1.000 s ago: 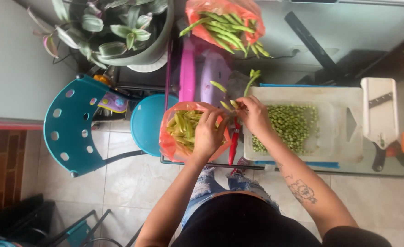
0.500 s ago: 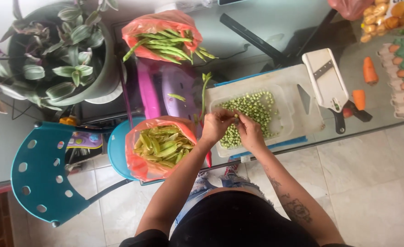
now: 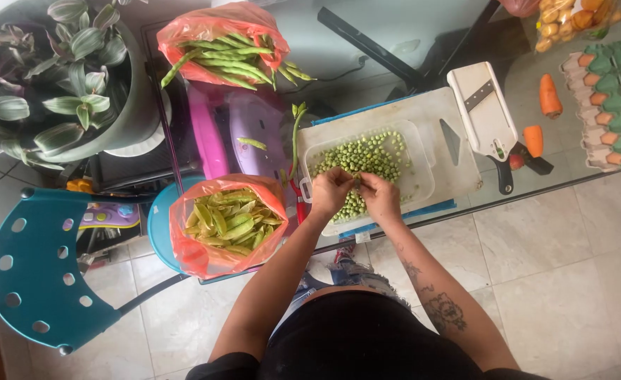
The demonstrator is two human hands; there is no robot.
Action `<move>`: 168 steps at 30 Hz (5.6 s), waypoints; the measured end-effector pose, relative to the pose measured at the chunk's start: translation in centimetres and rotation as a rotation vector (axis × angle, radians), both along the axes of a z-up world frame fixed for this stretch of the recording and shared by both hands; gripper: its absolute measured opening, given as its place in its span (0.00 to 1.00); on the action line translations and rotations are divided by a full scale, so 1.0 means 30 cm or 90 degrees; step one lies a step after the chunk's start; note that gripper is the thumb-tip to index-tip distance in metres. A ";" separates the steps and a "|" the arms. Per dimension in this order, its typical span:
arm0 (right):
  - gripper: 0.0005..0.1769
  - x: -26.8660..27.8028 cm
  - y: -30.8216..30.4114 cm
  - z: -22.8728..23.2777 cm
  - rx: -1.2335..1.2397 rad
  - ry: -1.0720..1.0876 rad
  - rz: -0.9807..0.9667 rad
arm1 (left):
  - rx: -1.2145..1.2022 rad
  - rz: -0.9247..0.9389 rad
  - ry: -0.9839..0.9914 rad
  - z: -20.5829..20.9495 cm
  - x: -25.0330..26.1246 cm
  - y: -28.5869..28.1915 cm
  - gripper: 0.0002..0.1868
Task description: The person stands at a glass table and repeatedly picks green pea pods from a plastic bag, opens them by hand, and drops the peas into a clear container while discarding the empty pods back into the bag. A smartphone is visible on the table but not used.
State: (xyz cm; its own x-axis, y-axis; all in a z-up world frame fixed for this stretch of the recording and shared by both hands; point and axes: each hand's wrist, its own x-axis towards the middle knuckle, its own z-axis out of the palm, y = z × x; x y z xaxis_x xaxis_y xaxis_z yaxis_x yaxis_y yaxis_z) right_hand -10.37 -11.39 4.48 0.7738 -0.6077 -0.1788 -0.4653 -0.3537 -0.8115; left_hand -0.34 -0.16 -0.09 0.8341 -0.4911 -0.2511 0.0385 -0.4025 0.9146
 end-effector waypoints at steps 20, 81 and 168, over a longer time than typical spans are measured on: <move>0.09 0.011 -0.065 0.004 -0.055 0.130 0.197 | 0.092 -0.101 -0.040 0.038 -0.018 0.004 0.07; 0.15 -0.001 -0.014 0.088 -0.109 -0.130 0.015 | -0.029 -0.164 -0.014 0.159 0.074 -0.048 0.11; 0.18 0.079 -0.119 -0.032 0.159 0.075 0.077 | 0.186 -0.134 -0.030 0.053 0.028 -0.003 0.14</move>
